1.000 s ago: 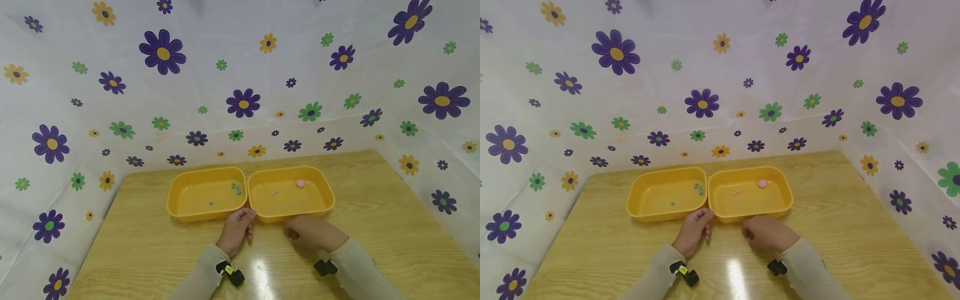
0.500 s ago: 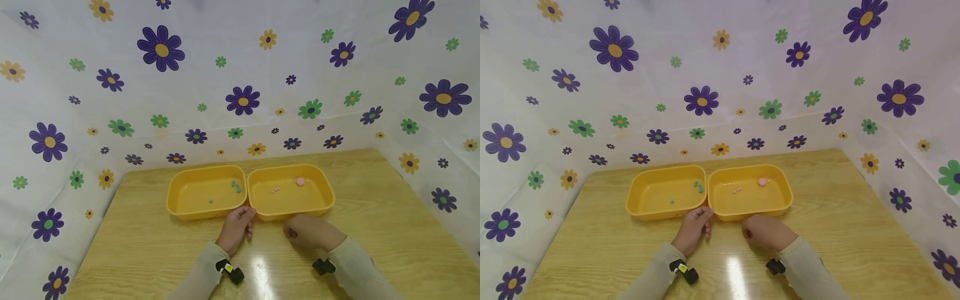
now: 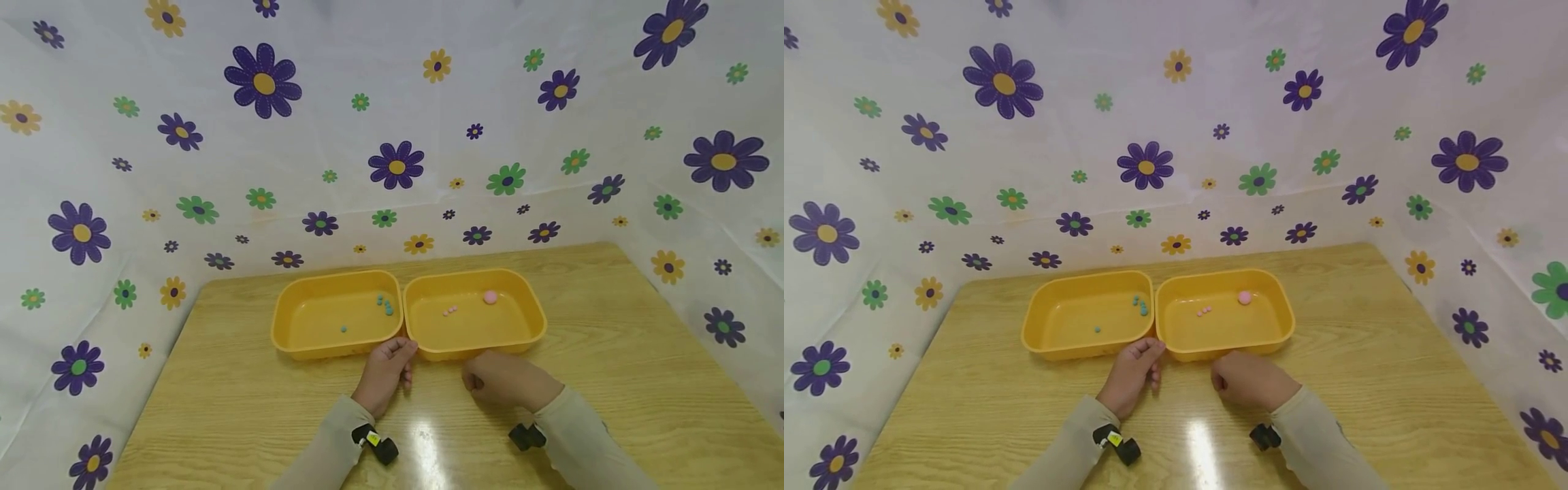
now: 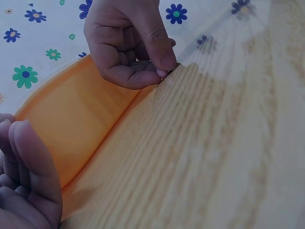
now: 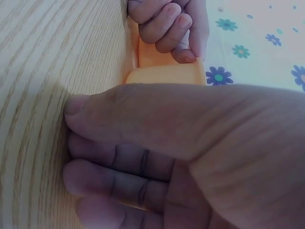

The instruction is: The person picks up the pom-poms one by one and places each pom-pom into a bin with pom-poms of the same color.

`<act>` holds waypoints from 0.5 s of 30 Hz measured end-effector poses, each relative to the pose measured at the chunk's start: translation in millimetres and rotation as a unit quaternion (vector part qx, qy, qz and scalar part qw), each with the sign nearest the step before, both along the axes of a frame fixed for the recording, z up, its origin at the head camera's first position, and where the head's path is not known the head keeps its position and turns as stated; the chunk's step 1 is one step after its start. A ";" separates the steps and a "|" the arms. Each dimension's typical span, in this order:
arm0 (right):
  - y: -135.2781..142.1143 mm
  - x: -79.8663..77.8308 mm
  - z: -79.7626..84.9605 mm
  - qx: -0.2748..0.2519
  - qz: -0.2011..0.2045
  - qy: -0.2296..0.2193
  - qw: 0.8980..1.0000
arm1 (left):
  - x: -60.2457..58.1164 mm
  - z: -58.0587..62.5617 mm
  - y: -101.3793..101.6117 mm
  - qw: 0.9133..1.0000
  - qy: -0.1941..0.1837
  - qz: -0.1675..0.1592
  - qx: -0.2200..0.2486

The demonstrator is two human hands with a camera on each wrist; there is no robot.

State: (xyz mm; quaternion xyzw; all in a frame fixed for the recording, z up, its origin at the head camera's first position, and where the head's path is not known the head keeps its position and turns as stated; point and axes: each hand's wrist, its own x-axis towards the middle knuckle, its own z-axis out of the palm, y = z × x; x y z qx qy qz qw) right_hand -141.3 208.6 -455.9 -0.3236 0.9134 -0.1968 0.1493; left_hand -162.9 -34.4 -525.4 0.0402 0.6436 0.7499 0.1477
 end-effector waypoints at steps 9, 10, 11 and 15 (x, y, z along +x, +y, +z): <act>-0.1 1.5 0.5 0.002 -0.017 -0.014 1.000 | -0.5 -1.2 0.9 1.000 0.000 0.008 0.004; -0.1 1.6 0.2 0.002 -0.020 -0.015 1.000 | -0.3 -1.0 0.9 1.000 0.001 0.008 0.003; -0.1 1.7 -0.3 0.004 -0.022 -0.015 1.000 | -0.2 -1.2 0.9 1.000 0.001 0.008 0.003; -0.4 1.6 -1.5 0.002 -0.021 -0.012 1.000 | -0.7 -3.1 0.3 1.000 0.003 0.005 0.000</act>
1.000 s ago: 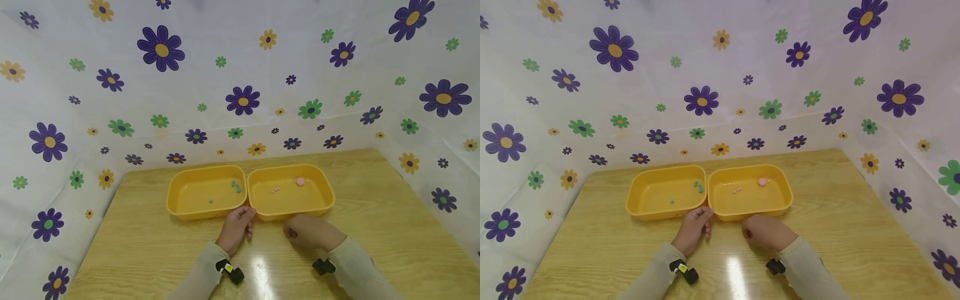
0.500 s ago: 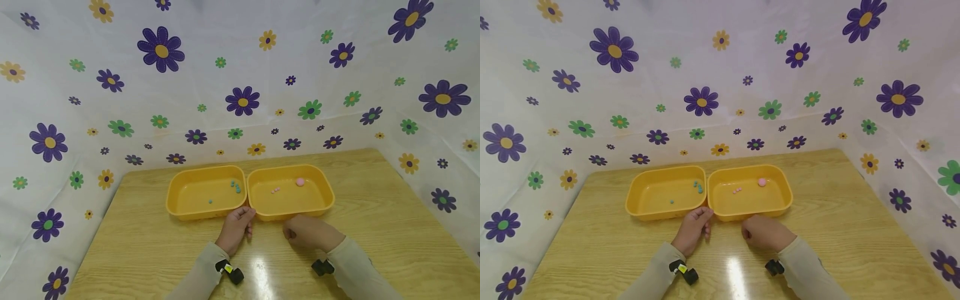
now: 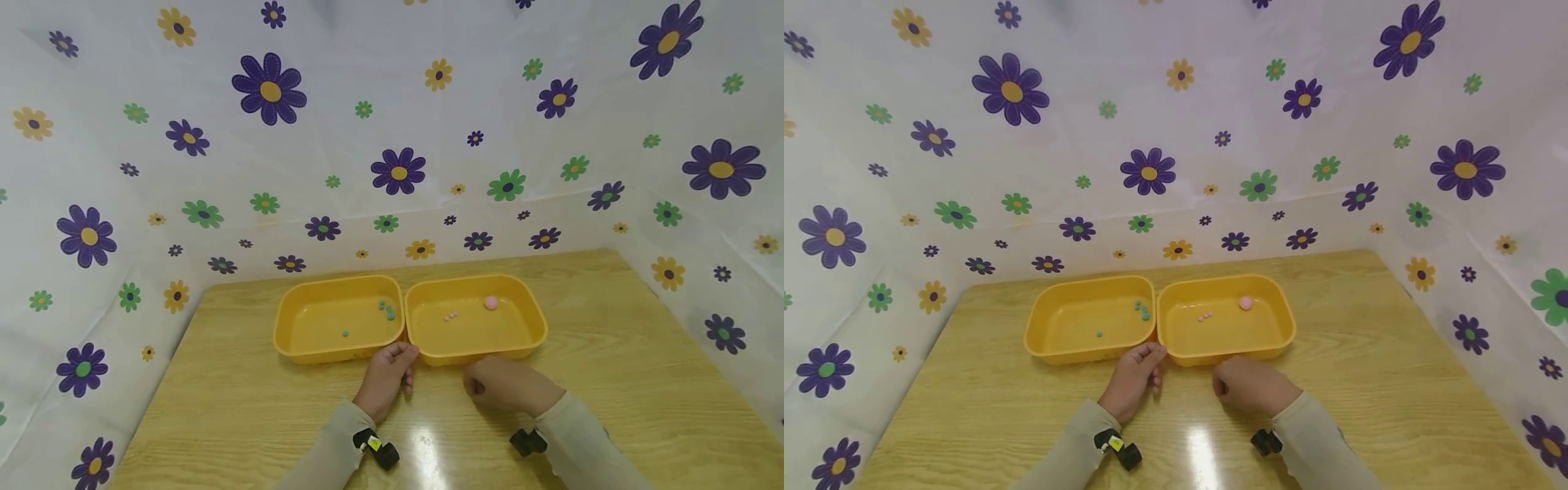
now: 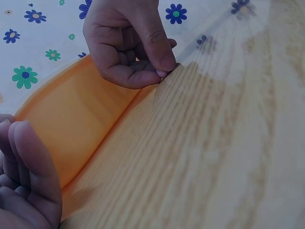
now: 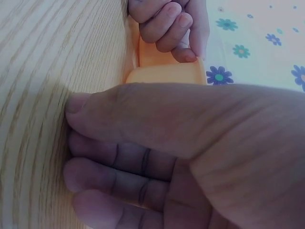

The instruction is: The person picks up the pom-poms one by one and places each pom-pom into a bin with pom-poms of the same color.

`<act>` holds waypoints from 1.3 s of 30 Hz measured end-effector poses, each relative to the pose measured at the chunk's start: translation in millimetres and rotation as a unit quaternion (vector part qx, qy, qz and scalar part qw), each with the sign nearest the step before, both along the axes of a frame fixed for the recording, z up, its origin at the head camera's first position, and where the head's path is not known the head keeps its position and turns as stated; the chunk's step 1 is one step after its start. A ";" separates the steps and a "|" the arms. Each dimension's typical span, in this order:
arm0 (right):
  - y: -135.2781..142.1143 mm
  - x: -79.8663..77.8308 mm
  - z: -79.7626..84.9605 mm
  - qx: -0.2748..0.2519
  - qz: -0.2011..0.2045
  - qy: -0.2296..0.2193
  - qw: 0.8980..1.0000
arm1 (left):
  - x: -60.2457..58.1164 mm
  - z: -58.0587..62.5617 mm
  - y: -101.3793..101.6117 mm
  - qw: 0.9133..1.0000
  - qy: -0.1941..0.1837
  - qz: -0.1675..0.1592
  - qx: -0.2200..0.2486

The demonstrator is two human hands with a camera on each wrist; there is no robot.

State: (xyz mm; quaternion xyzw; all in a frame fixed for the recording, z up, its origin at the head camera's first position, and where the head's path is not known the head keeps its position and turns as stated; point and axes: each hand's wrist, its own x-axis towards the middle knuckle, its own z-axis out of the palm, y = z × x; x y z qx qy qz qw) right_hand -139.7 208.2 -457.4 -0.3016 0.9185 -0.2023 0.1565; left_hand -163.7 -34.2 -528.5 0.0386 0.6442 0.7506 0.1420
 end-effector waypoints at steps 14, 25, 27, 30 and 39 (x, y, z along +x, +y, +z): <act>-0.5 -2.4 -5.8 -0.021 0.031 0.010 0.999 | 2.9 -4.2 -0.4 1.000 -0.003 -0.001 -0.003; 13.5 1.4 32.9 -0.162 0.009 0.189 0.969 | 4.1 -4.0 0.7 1.000 -0.004 -0.004 -0.002; 19.2 0.2 36.8 -0.170 -0.018 0.242 0.955 | 3.6 -4.0 1.0 1.000 -0.004 -0.006 -0.003; 26.9 -2.8 41.8 -0.167 -0.049 0.290 0.941 | 2.7 -3.8 1.3 1.000 -0.002 -0.006 -0.002; 38.5 -13.3 43.3 -0.149 -0.143 0.323 0.924 | 0.9 0.4 0.2 1.000 0.001 -0.004 0.002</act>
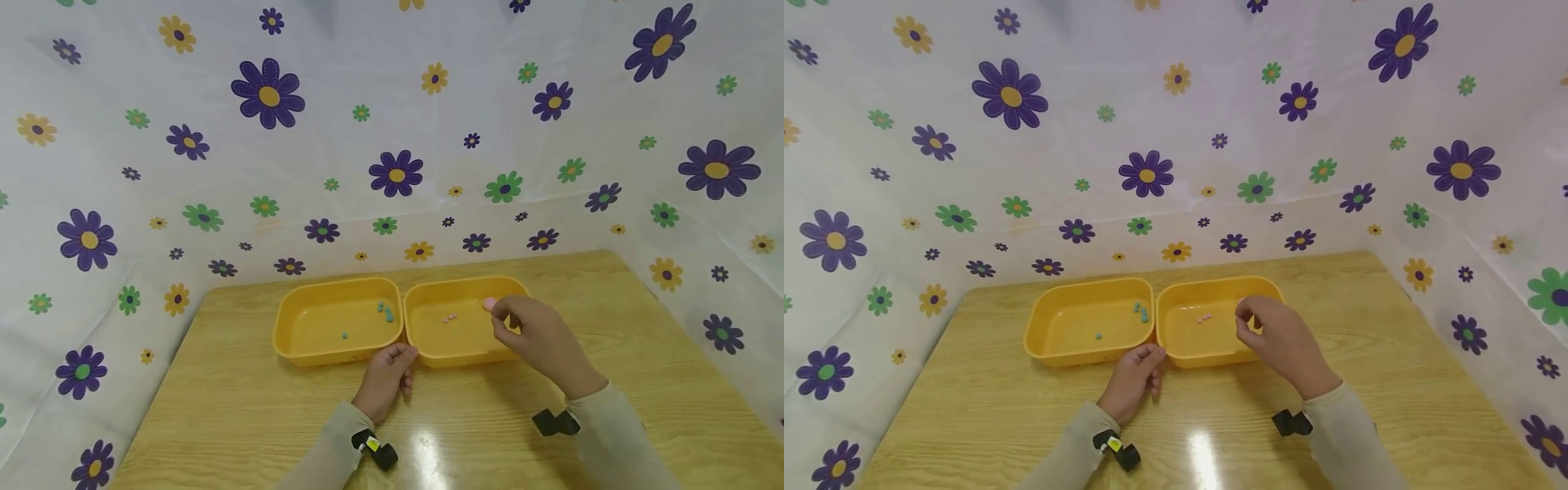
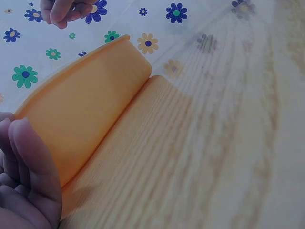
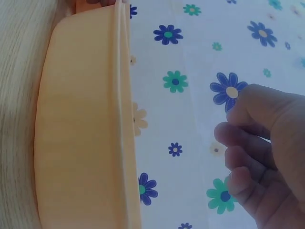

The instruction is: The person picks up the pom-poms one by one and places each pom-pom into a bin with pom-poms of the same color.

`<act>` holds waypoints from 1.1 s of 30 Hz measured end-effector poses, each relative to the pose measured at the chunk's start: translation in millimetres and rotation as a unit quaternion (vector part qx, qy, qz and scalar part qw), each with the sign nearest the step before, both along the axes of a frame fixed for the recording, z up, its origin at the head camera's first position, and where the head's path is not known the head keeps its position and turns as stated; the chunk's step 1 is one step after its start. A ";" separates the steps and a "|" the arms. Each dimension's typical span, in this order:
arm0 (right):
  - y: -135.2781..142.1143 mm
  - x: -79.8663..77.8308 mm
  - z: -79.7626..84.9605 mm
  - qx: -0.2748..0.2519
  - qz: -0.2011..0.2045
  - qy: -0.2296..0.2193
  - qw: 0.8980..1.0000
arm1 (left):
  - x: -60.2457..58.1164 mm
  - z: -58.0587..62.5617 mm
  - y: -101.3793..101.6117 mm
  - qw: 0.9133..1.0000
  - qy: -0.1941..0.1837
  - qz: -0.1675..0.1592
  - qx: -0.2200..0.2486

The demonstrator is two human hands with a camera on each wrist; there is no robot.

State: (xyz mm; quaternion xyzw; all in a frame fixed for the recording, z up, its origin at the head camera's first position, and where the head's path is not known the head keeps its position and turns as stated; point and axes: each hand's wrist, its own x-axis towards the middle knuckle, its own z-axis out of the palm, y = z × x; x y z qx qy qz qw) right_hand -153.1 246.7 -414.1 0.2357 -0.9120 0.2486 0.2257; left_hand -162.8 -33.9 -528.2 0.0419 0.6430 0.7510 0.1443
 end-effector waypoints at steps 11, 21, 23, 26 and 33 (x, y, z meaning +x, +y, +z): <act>0.4 -3.2 -2.5 0.000 -0.011 -0.017 1.000 | -0.7 1.8 -1.1 1.000 -0.005 -0.001 0.003; 1.6 -4.6 -4.6 0.016 -0.028 -0.009 0.999 | -2.1 2.9 -0.6 1.000 -0.005 0.004 -0.008; 1.7 -4.5 -5.6 0.017 -0.029 -0.012 0.999 | -1.6 2.1 -0.8 1.000 -0.004 0.002 -0.009; 1.7 -3.9 -6.0 0.017 -0.032 -0.013 0.999 | -1.4 1.4 -1.1 1.000 -0.002 -0.001 -0.009; 2.1 -2.9 -6.4 0.021 -0.034 -0.020 0.999 | -1.4 -0.9 -1.2 1.000 -0.001 -0.005 -0.009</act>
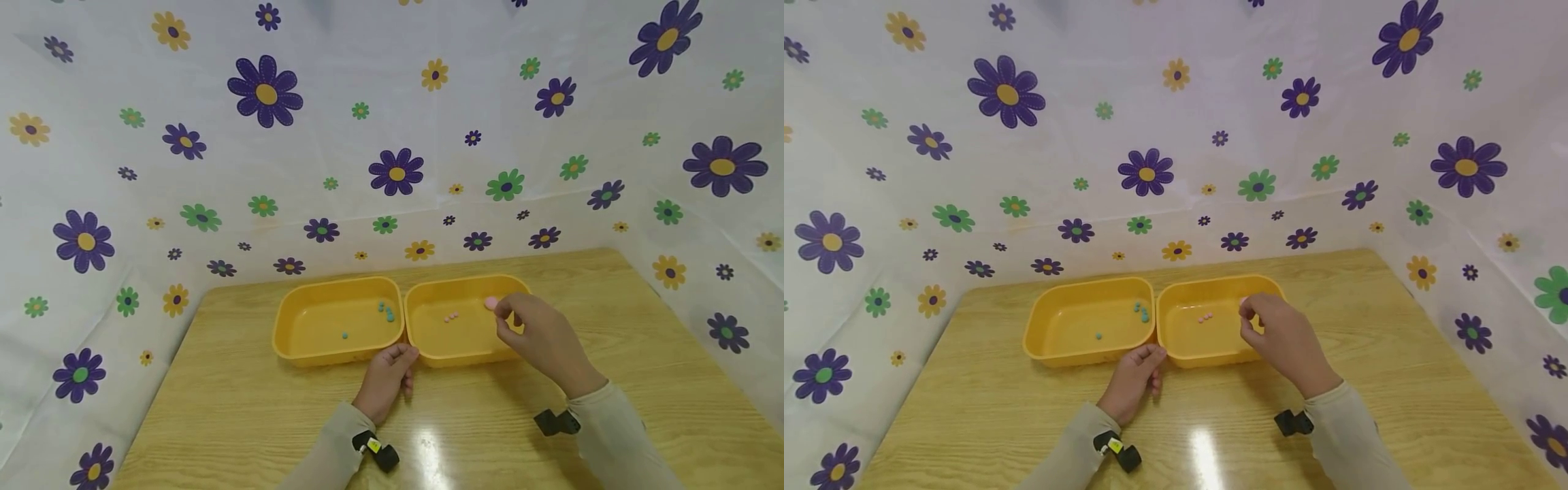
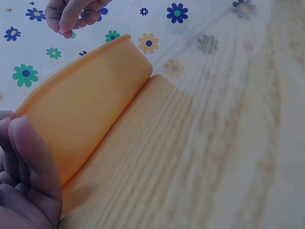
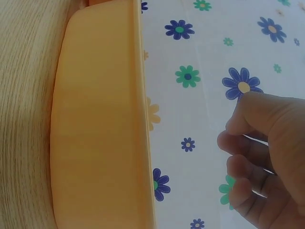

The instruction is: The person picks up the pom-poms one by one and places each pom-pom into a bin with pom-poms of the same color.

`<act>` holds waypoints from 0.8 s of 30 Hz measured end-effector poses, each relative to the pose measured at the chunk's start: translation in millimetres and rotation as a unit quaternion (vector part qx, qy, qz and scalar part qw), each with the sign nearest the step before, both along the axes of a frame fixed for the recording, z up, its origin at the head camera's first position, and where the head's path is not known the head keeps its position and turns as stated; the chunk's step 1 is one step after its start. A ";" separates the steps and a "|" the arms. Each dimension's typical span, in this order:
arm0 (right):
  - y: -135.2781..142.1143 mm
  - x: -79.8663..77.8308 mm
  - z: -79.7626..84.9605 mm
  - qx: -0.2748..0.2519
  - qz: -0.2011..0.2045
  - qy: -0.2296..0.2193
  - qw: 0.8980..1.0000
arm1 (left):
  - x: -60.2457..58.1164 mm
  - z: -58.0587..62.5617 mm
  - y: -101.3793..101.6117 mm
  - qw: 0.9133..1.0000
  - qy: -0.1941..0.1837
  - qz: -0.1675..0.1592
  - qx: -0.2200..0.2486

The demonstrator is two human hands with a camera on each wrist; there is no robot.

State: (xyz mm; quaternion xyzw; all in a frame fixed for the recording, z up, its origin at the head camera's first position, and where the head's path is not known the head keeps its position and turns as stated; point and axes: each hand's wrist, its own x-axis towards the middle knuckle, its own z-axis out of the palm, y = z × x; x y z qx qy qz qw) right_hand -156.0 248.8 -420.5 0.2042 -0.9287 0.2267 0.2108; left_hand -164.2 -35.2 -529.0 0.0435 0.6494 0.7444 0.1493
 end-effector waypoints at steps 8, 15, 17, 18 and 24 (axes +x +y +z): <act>1.2 4.3 -0.8 0.000 -0.002 -0.023 1.000 | 2.4 -0.3 2.1 1.000 0.001 0.000 0.004; 0.1 -1.0 -3.4 -0.001 -0.006 -0.040 0.999 | -0.1 0.0 1.3 1.000 0.000 0.004 0.008; -0.5 -4.9 -5.8 -0.005 -0.003 -0.047 0.999 | -0.8 0.6 0.7 1.000 0.002 0.007 0.010; -0.7 -6.8 -7.4 -0.007 -0.002 -0.051 0.999 | -1.0 1.0 0.6 1.000 0.003 0.008 0.012; -0.1 -14.9 -15.6 -0.011 0.006 -0.076 0.997 | -0.3 1.5 1.8 1.000 0.002 0.007 0.014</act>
